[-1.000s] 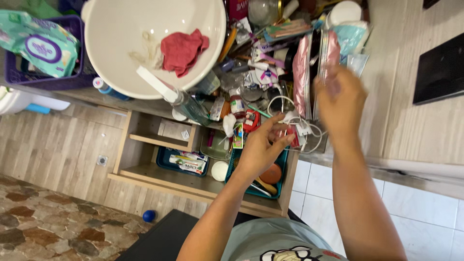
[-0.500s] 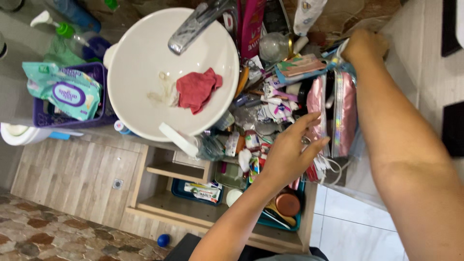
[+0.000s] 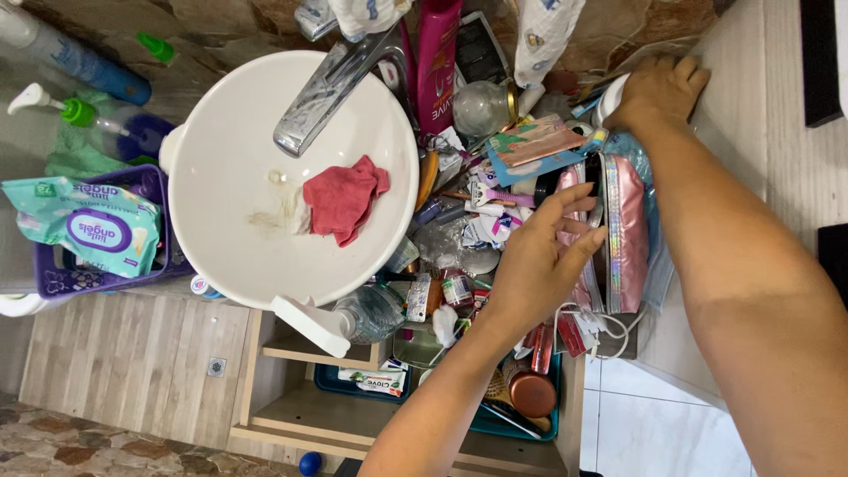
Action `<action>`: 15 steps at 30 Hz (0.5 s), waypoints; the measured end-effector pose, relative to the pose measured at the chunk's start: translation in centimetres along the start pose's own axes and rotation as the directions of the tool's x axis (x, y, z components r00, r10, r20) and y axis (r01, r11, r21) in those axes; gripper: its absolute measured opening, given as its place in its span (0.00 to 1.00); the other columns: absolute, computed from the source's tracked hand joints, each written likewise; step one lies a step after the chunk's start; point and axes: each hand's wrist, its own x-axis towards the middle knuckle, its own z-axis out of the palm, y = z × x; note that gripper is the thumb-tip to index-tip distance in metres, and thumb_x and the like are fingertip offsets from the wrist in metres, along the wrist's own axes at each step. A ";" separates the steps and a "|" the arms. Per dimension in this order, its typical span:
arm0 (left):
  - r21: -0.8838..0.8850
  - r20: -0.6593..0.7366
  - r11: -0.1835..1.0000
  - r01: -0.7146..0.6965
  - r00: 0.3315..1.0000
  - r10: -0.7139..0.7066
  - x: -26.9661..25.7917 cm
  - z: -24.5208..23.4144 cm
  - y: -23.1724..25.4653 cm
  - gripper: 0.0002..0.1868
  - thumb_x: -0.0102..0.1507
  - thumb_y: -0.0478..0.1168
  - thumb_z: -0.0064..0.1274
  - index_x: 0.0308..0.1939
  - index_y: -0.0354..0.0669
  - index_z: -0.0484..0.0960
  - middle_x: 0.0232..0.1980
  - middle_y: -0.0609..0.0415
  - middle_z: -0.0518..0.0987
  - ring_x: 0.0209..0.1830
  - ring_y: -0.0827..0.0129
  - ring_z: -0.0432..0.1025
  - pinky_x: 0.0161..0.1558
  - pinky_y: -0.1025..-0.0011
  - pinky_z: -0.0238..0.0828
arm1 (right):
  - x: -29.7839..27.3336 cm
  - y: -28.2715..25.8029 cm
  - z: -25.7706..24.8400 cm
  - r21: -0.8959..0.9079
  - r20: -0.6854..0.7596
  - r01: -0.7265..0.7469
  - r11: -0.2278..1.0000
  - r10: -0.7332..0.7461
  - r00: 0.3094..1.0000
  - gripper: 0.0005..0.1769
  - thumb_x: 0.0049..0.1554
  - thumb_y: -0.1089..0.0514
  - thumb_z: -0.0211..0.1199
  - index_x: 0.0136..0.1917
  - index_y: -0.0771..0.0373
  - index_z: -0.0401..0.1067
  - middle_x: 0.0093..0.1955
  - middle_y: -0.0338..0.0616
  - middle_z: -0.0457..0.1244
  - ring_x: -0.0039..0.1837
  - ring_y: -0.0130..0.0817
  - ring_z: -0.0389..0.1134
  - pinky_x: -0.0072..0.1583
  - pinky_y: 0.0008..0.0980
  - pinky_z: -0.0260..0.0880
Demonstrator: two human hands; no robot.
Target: The person organizes a cluttered bathroom drawer by sorting various toiletries and personal care items. They pick up items such as a hairbrush, toothpaste, and a makeup bag, inspect them, and place them into a teal plastic organizer tray within the drawer.
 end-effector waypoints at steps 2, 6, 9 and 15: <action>-0.036 -0.022 0.999 0.000 1.000 -0.001 0.4 -0.4 -0.4 0.27 0.68 0.39 0.56 0.70 0.37 0.70 0.62 0.47 0.81 0.48 0.69 0.78 0.46 0.71 0.76 | 0.1 -0.2 -2.0 0.083 -0.038 -0.001 0.997 0.005 0.999 0.60 0.29 0.41 0.85 0.70 0.66 0.68 0.71 0.57 0.59 0.73 0.64 0.51 0.71 0.62 0.47; -0.179 -0.111 0.984 0.003 0.994 -0.023 0.5 -1.1 -1.5 0.28 0.68 0.41 0.55 0.70 0.37 0.69 0.63 0.46 0.80 0.47 0.72 0.76 0.43 0.74 0.77 | -1.4 -0.1 -9.5 0.439 -0.108 0.056 0.897 -0.009 0.994 0.60 0.33 0.46 0.87 0.72 0.68 0.63 0.76 0.60 0.55 0.70 0.64 0.60 0.67 0.54 0.64; -0.178 -0.225 0.982 -0.070 0.974 0.029 0.8 -2.2 -1.2 0.28 0.73 0.47 0.52 0.73 0.37 0.69 0.63 0.45 0.80 0.53 0.71 0.75 0.53 0.73 0.76 | -8.4 -0.8 -16.5 0.431 -0.406 0.417 0.800 -0.241 0.881 0.55 0.38 0.47 0.89 0.69 0.74 0.65 0.71 0.65 0.59 0.71 0.62 0.62 0.70 0.49 0.65; -0.630 -0.156 0.777 0.010 0.978 -0.139 -1.9 -5.4 2.2 0.44 0.69 0.67 0.36 0.81 0.45 0.56 0.65 0.53 0.74 0.58 0.71 0.75 0.53 0.75 0.78 | -28.0 -4.8 -26.7 0.885 -0.232 0.373 0.277 -0.432 0.871 0.49 0.42 0.44 0.76 0.72 0.61 0.64 0.67 0.49 0.58 0.71 0.46 0.64 0.68 0.42 0.69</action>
